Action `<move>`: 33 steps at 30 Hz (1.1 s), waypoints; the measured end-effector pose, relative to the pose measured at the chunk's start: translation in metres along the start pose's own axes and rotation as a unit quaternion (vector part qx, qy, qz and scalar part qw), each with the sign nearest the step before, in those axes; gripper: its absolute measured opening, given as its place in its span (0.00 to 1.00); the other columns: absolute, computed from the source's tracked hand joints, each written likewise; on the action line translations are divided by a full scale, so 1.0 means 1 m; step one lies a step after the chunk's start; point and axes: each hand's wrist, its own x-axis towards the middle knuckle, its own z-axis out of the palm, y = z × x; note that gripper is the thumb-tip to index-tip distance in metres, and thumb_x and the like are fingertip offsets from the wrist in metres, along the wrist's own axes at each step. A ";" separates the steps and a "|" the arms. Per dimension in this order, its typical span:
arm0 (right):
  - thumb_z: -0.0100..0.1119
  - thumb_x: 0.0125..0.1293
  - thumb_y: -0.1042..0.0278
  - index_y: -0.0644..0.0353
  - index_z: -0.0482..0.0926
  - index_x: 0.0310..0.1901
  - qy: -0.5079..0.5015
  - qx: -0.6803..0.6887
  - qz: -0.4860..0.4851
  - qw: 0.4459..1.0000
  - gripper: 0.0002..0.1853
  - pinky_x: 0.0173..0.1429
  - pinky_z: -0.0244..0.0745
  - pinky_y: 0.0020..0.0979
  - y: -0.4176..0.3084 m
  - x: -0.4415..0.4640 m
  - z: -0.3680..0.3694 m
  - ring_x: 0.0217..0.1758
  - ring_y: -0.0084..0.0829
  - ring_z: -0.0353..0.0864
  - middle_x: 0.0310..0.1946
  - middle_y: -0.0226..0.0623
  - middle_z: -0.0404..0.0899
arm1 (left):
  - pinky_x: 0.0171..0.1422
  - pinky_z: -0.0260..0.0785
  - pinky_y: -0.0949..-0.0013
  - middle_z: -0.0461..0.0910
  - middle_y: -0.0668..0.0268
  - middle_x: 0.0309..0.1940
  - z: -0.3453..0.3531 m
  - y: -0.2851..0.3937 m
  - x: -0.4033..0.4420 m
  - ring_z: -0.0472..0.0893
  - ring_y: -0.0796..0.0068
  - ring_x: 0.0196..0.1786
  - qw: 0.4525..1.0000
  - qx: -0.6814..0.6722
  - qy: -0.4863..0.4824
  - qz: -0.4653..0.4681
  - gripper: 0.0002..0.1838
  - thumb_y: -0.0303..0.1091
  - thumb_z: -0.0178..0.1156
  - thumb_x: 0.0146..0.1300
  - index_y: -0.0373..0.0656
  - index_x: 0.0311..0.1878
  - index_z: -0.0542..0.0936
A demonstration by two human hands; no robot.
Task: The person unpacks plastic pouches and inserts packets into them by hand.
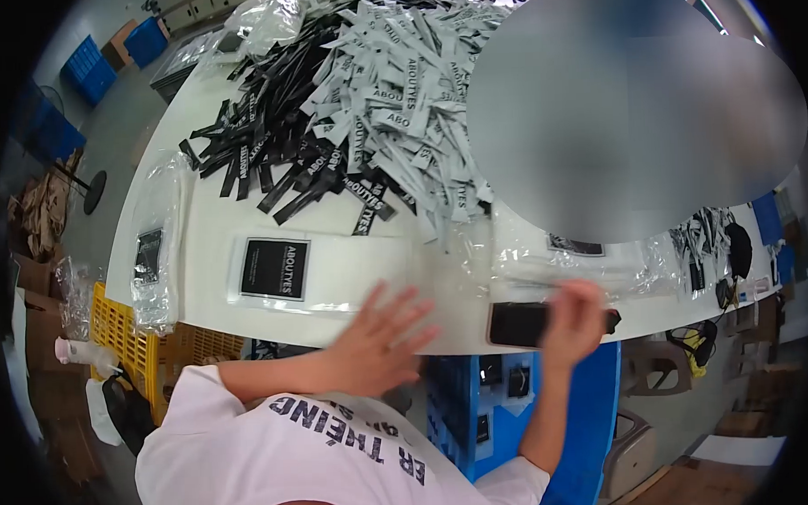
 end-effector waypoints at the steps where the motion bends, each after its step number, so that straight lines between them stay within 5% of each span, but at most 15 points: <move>1: 0.55 0.63 0.78 0.63 0.75 0.41 -0.145 0.048 -0.007 0.988 0.06 0.46 0.73 0.28 -0.016 -0.014 0.028 0.40 0.29 0.76 0.39 0.37 0.76 | 0.73 0.37 0.32 0.53 0.51 0.72 -0.019 -0.009 -0.012 0.49 0.41 0.74 0.998 0.047 0.005 -0.028 0.47 0.47 0.70 0.46 0.49 0.71 0.61; 3: 0.55 0.64 0.74 0.67 0.73 0.50 -0.279 -0.029 -0.065 0.958 0.14 0.57 0.71 0.35 -0.045 -0.037 0.078 0.54 0.47 0.76 0.52 0.51 0.75 | 0.72 0.37 0.32 0.54 0.49 0.71 -0.056 -0.024 -0.034 0.50 0.37 0.73 0.988 0.126 -0.008 -0.086 0.46 0.49 0.70 0.45 0.51 0.69 0.64; 8: 0.52 0.67 0.67 0.67 0.67 0.60 -0.202 -0.052 0.017 0.978 0.22 0.66 0.63 0.38 -0.046 -0.097 0.158 0.65 0.50 0.66 0.63 0.55 0.64 | 0.72 0.40 0.34 0.56 0.45 0.69 -0.088 -0.066 -0.070 0.52 0.36 0.71 0.967 0.187 -0.047 -0.167 0.44 0.53 0.72 0.42 0.58 0.67 0.69; 12: 0.53 0.67 0.67 0.68 0.70 0.57 -0.242 -0.008 0.151 0.958 0.20 0.65 0.64 0.39 -0.064 -0.098 0.163 0.61 0.49 0.71 0.55 0.53 0.73 | 0.71 0.44 0.37 0.60 0.45 0.67 -0.102 -0.085 -0.094 0.55 0.38 0.70 0.970 0.184 -0.038 -0.156 0.43 0.52 0.73 0.42 0.62 0.66 0.70; 16: 0.60 0.58 0.71 0.67 0.76 0.46 -0.244 -0.210 -0.187 0.928 0.14 0.53 0.72 0.40 -0.069 -0.044 0.192 0.48 0.49 0.76 0.44 0.49 0.77 | 0.71 0.45 0.37 0.60 0.47 0.67 -0.112 -0.096 -0.105 0.56 0.38 0.70 0.972 0.185 -0.039 -0.140 0.44 0.53 0.73 0.40 0.64 0.66 0.70; 18: 0.61 0.55 0.72 0.65 0.78 0.41 -0.231 -0.142 -0.178 0.946 0.12 0.49 0.73 0.41 -0.057 -0.018 0.232 0.45 0.46 0.77 0.40 0.45 0.78 | 0.72 0.43 0.36 0.60 0.47 0.67 -0.112 -0.096 -0.105 0.56 0.39 0.70 0.973 0.180 -0.041 -0.140 0.46 0.54 0.73 0.40 0.61 0.67 0.69; 23: 0.62 0.51 0.72 0.62 0.78 0.37 -0.315 -0.412 -0.273 0.810 0.10 0.45 0.74 0.37 -0.040 0.003 0.294 0.44 0.38 0.79 0.37 0.39 0.78 | 0.73 0.38 0.34 0.60 0.48 0.68 -0.118 -0.092 -0.103 0.54 0.42 0.72 0.974 0.160 -0.046 -0.152 0.51 0.56 0.73 0.38 0.49 0.68 0.66; 27: 0.61 0.53 0.73 0.63 0.74 0.43 -0.358 -0.375 -0.229 0.824 0.15 0.42 0.74 0.39 -0.066 0.009 0.267 0.43 0.40 0.80 0.37 0.40 0.79 | 0.72 0.38 0.31 0.62 0.49 0.67 -0.130 -0.089 -0.105 0.55 0.41 0.72 0.981 0.138 -0.018 -0.132 0.45 0.55 0.70 0.46 0.45 0.66 0.67; 30: 0.61 0.53 0.73 0.63 0.70 0.47 -0.325 -0.252 -0.157 0.898 0.19 0.40 0.74 0.42 -0.064 0.020 0.242 0.40 0.45 0.81 0.38 0.44 0.78 | 0.71 0.42 0.34 0.65 0.50 0.65 -0.130 -0.089 -0.107 0.59 0.41 0.69 0.981 0.152 0.049 -0.113 0.39 0.51 0.68 0.51 0.42 0.64 0.70; 33: 0.60 0.54 0.74 0.62 0.69 0.47 -0.251 -0.273 -0.081 0.925 0.18 0.38 0.74 0.45 -0.071 0.036 0.228 0.38 0.49 0.81 0.38 0.48 0.78 | 0.68 0.53 0.43 0.70 0.53 0.61 -0.127 -0.086 -0.100 0.65 0.46 0.65 0.980 0.130 0.106 -0.105 0.32 0.43 0.68 0.52 0.40 0.60 0.73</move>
